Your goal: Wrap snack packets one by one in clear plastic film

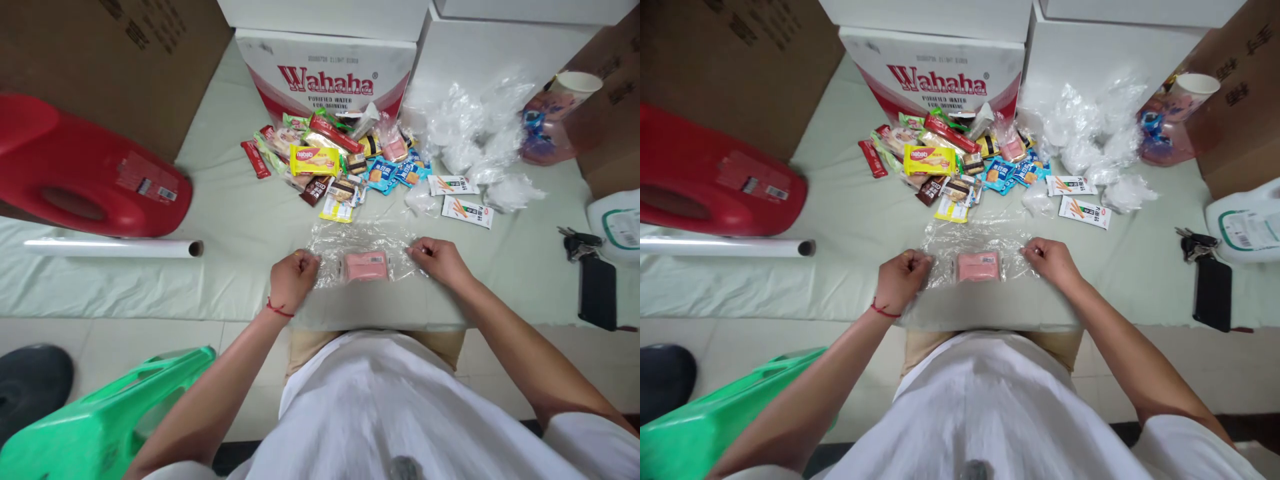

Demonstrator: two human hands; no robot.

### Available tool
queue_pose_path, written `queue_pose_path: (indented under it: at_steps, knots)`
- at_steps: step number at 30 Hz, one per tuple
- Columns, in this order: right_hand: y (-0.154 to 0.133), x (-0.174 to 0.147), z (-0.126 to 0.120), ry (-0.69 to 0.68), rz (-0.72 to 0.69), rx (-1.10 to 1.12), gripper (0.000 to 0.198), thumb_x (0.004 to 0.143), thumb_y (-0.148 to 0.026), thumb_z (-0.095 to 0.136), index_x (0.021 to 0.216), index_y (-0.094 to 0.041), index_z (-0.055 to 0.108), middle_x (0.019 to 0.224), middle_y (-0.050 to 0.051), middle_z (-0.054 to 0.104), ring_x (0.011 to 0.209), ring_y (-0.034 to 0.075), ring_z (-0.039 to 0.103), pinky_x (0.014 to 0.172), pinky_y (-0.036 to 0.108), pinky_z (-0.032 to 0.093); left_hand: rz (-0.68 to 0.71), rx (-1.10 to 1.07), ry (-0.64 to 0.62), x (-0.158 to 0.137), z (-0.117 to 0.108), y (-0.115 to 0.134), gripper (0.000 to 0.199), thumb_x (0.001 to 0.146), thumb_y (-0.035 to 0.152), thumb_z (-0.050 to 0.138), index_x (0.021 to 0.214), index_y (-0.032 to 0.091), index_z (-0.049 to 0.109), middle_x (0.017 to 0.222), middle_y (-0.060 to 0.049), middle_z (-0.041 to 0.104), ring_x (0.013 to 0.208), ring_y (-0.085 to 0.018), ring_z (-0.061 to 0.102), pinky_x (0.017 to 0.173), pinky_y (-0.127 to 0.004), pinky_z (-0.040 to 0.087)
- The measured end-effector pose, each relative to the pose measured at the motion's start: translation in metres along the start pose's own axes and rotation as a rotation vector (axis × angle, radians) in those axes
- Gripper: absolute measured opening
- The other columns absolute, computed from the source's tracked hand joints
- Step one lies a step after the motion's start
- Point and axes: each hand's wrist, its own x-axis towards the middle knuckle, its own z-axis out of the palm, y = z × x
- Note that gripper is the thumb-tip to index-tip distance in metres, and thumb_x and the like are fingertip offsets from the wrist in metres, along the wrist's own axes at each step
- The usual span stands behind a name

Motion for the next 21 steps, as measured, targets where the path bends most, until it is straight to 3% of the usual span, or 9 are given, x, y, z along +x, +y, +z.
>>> queue_pose_path:
  at_steps: [3, 6, 10, 12, 13, 15, 17, 19, 21]
  knots:
    - [0.002, 0.0, 0.005, -0.005, -0.034, -0.19, 0.036, 0.091, -0.054, 0.06, 0.077, -0.021, 0.066, 0.067, 0.001, 0.062, 0.062, 0.015, 0.05, 0.061, 0.028, 0.033, 0.074, 0.14, 0.019, 0.002, 0.004, -0.001, 0.026, 0.086, 0.043, 0.062, 0.096, 0.021, 0.071, 0.079, -0.001, 0.065, 0.07, -0.019, 0.058, 0.068, -0.032, 0.044]
    - [0.002, -0.002, 0.007, -0.011, -0.019, -0.23, 0.034, 0.092, -0.053, 0.057, 0.081, -0.022, 0.066, 0.071, 0.002, 0.066, 0.064, 0.016, 0.054, 0.062, 0.028, 0.033, 0.151, 0.124, 0.159, 0.0, 0.004, -0.005, 0.042, 0.082, 0.04, 0.065, 0.118, 0.018, 0.069, 0.103, -0.008, 0.066, 0.086, -0.023, 0.063, 0.08, -0.038, 0.052]
    - [-0.001, -0.001, 0.007, -0.02, -0.003, -0.244, 0.034, 0.092, -0.053, 0.056, 0.08, -0.022, 0.064, 0.071, 0.002, 0.066, 0.064, 0.017, 0.054, 0.063, 0.029, 0.033, 0.366, 0.216, 0.549, -0.016, -0.008, 0.006, 0.041, 0.08, 0.025, 0.067, 0.121, 0.017, 0.066, 0.116, -0.014, 0.062, 0.114, -0.032, 0.061, 0.096, -0.05, 0.053]
    - [-0.003, 0.001, 0.007, -0.027, -0.002, -0.257, 0.034, 0.092, -0.052, 0.056, 0.079, -0.022, 0.064, 0.071, 0.001, 0.066, 0.064, 0.017, 0.054, 0.063, 0.029, 0.033, 0.571, 0.246, 0.734, -0.032, -0.012, 0.022, 0.039, 0.08, 0.014, 0.065, 0.119, 0.02, 0.065, 0.115, -0.012, 0.063, 0.114, -0.031, 0.062, 0.098, -0.05, 0.052]
    - [-0.003, 0.003, 0.007, -0.03, -0.002, -0.263, 0.034, 0.092, -0.052, 0.056, 0.079, -0.022, 0.063, 0.07, 0.001, 0.066, 0.064, 0.017, 0.054, 0.063, 0.029, 0.032, 0.705, 0.224, 0.756, -0.04, -0.011, 0.03, 0.04, 0.08, 0.009, 0.065, 0.118, 0.022, 0.065, 0.112, -0.01, 0.064, 0.111, -0.028, 0.064, 0.096, -0.048, 0.053]
    - [-0.004, 0.005, 0.007, -0.04, -0.004, -0.271, 0.034, 0.092, -0.052, 0.057, 0.078, -0.022, 0.063, 0.069, 0.001, 0.065, 0.063, 0.016, 0.054, 0.063, 0.029, 0.033, 0.987, 0.139, 0.563, -0.054, -0.002, 0.047, 0.04, 0.082, 0.006, 0.063, 0.119, 0.023, 0.065, 0.106, -0.007, 0.07, 0.107, -0.024, 0.068, 0.092, -0.041, 0.055]
    - [-0.003, 0.006, 0.005, -0.05, -0.012, -0.268, 0.035, 0.092, -0.053, 0.057, 0.077, -0.022, 0.063, 0.067, 0.001, 0.063, 0.062, 0.016, 0.053, 0.062, 0.029, 0.033, 1.093, 0.131, 0.29, -0.059, 0.015, 0.058, 0.038, 0.089, 0.011, 0.061, 0.126, 0.02, 0.065, 0.115, -0.01, 0.075, 0.12, -0.026, 0.068, 0.099, -0.04, 0.056]
    - [0.0, 0.006, 0.0, -0.067, -0.006, -0.268, 0.035, 0.093, -0.052, 0.057, 0.077, -0.022, 0.063, 0.066, 0.001, 0.062, 0.061, 0.016, 0.053, 0.062, 0.029, 0.034, 1.018, 0.247, 0.143, -0.054, 0.033, 0.059, 0.036, 0.097, 0.016, 0.057, 0.132, 0.019, 0.066, 0.128, -0.012, 0.076, 0.13, -0.027, 0.066, 0.108, -0.044, 0.053]
    - [0.001, 0.006, -0.008, -0.076, 0.009, -0.311, 0.032, 0.093, -0.049, 0.058, 0.08, -0.022, 0.066, 0.068, 0.001, 0.063, 0.062, 0.018, 0.054, 0.062, 0.03, 0.036, 0.927, 0.334, 0.085, -0.043, 0.047, 0.054, 0.033, 0.101, 0.017, 0.054, 0.131, 0.018, 0.069, 0.13, -0.012, 0.077, 0.127, -0.028, 0.069, 0.108, -0.045, 0.054]
